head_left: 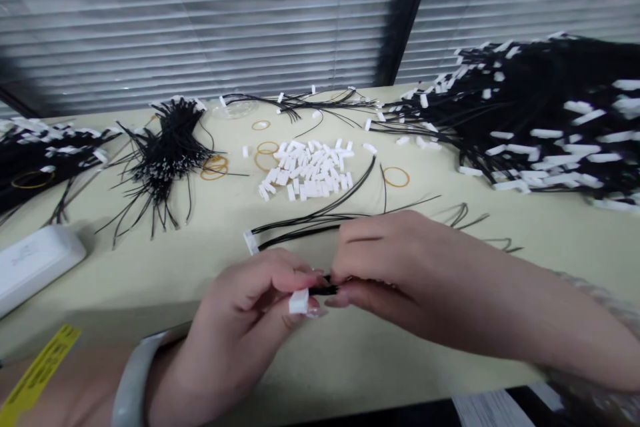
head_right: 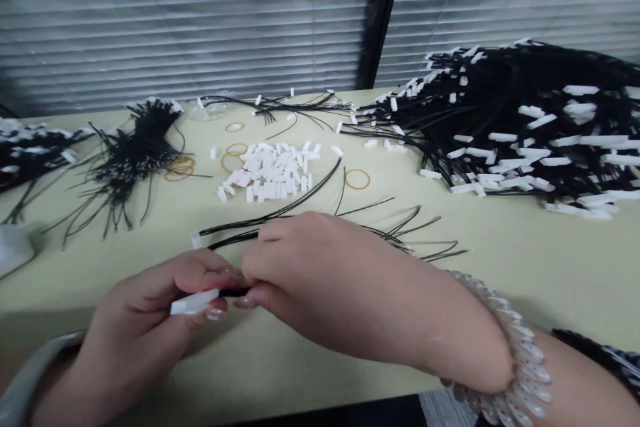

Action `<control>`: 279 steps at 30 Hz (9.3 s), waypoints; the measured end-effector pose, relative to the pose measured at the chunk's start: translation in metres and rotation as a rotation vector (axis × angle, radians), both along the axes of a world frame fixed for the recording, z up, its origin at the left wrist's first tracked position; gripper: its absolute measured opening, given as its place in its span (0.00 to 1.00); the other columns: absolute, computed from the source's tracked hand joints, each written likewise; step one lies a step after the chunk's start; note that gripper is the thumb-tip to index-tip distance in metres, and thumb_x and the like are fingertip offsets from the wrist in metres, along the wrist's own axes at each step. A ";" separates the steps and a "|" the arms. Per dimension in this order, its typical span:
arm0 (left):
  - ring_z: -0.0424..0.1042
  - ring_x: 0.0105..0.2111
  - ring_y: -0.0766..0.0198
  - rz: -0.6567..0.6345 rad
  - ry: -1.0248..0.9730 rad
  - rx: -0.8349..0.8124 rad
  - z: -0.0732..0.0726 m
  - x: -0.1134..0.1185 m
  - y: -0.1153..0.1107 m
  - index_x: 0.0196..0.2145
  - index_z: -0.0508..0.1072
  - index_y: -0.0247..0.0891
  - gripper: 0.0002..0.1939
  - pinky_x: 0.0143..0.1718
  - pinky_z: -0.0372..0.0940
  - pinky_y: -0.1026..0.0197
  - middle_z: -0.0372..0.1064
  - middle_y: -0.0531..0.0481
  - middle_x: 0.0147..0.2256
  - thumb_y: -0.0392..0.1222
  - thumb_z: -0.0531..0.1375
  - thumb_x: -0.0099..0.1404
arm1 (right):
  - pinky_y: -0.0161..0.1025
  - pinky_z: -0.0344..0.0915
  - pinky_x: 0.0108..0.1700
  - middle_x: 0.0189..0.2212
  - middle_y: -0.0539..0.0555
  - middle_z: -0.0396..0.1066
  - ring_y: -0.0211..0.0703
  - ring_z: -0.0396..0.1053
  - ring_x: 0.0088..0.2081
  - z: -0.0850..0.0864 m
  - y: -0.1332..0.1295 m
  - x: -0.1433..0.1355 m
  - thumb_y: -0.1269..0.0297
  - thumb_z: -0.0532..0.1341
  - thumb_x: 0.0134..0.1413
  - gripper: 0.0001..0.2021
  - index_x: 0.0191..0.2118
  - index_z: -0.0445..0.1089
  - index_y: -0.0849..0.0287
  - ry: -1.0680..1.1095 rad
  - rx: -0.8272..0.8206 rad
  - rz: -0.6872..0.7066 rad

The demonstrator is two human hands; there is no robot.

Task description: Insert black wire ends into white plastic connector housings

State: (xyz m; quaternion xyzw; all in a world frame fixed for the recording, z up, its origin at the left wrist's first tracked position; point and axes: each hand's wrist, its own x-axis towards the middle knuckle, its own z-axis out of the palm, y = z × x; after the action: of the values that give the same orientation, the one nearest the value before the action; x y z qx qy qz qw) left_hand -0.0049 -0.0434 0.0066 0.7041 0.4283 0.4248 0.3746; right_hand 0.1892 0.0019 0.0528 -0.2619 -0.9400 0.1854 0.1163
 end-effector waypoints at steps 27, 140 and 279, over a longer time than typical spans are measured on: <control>0.74 0.30 0.67 0.032 -0.345 -0.576 0.005 0.008 0.007 0.24 0.68 0.36 0.07 0.32 0.68 0.68 0.71 0.55 0.25 0.40 0.62 0.55 | 0.36 0.56 0.25 0.20 0.48 0.66 0.34 0.61 0.22 0.012 0.020 0.017 0.73 0.57 0.50 0.05 0.29 0.70 0.60 0.421 0.587 -0.495; 0.75 0.38 0.59 -0.182 -0.525 -0.707 -0.010 -0.005 0.019 0.29 0.72 0.36 0.08 0.45 0.65 0.57 0.76 0.49 0.34 0.44 0.63 0.56 | 0.33 0.44 0.25 0.19 0.44 0.57 0.31 0.52 0.22 0.006 0.003 0.009 0.69 0.51 0.54 0.09 0.24 0.57 0.58 -0.122 0.109 -0.157; 0.67 0.25 0.70 -0.136 -0.117 -0.515 0.005 0.008 0.013 0.22 0.65 0.35 0.09 0.30 0.68 0.67 0.62 0.56 0.22 0.38 0.55 0.59 | 0.30 0.45 0.19 0.16 0.45 0.48 0.29 0.47 0.20 -0.016 0.006 -0.020 0.70 0.51 0.50 0.14 0.16 0.51 0.61 0.235 -0.331 -0.471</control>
State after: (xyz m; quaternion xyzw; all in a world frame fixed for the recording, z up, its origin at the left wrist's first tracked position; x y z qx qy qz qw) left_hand 0.0030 -0.0305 0.0120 0.5872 0.4514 0.3157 0.5931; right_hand 0.1696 0.0078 0.0370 -0.4648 -0.7904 0.3330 0.2198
